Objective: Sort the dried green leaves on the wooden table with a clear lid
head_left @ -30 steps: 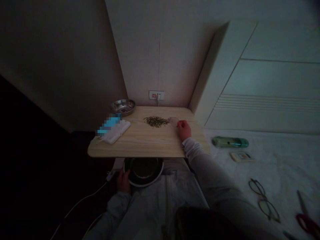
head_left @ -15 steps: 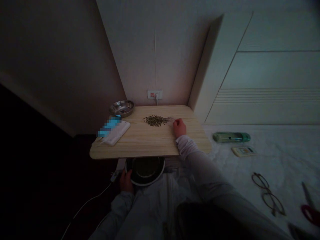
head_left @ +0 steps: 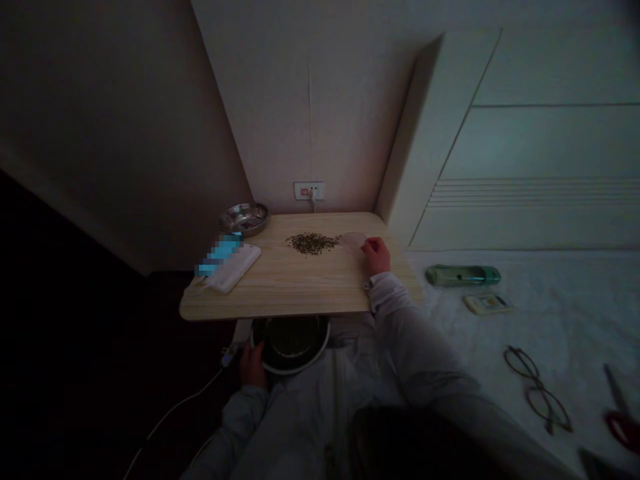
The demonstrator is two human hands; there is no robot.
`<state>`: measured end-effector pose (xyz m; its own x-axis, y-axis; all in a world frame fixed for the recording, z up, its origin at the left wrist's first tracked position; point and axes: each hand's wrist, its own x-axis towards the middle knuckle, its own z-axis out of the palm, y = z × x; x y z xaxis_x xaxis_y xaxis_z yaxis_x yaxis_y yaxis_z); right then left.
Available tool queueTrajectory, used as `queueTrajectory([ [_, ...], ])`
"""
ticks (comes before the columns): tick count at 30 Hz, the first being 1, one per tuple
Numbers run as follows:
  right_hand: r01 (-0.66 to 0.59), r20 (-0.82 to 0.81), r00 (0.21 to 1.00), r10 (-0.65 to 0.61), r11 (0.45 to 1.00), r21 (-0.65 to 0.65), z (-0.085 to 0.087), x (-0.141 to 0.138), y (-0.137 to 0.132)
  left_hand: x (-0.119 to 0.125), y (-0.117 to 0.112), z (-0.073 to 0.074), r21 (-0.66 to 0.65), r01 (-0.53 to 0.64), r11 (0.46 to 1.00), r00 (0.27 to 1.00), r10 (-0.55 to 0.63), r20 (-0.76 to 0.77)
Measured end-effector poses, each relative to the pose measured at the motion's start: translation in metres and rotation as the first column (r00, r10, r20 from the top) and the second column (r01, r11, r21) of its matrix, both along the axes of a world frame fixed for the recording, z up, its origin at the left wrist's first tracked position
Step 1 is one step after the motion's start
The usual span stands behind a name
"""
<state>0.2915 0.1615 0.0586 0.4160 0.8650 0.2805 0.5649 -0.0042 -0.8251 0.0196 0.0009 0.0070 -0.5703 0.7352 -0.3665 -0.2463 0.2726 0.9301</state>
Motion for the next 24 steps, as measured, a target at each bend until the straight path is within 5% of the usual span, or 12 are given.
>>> queueTrajectory([
  [8,-0.163,0.09,0.981,0.175,0.979,-0.126,0.0,0.044,-0.023,-0.002,-0.003,0.009,0.007,0.058,0.998,0.994,-0.058,-0.093],
  [14,-0.161,0.199,0.961,0.193,0.973,-0.163,0.001,0.043,0.007,-0.002,0.0,-0.001,0.019,0.007,1.0,1.0,-0.006,-0.022],
  [24,-0.202,0.208,0.953,0.221,0.974,-0.106,-0.001,0.033,0.046,-0.003,-0.001,0.003,-0.004,0.026,1.0,0.992,-0.027,-0.121],
])
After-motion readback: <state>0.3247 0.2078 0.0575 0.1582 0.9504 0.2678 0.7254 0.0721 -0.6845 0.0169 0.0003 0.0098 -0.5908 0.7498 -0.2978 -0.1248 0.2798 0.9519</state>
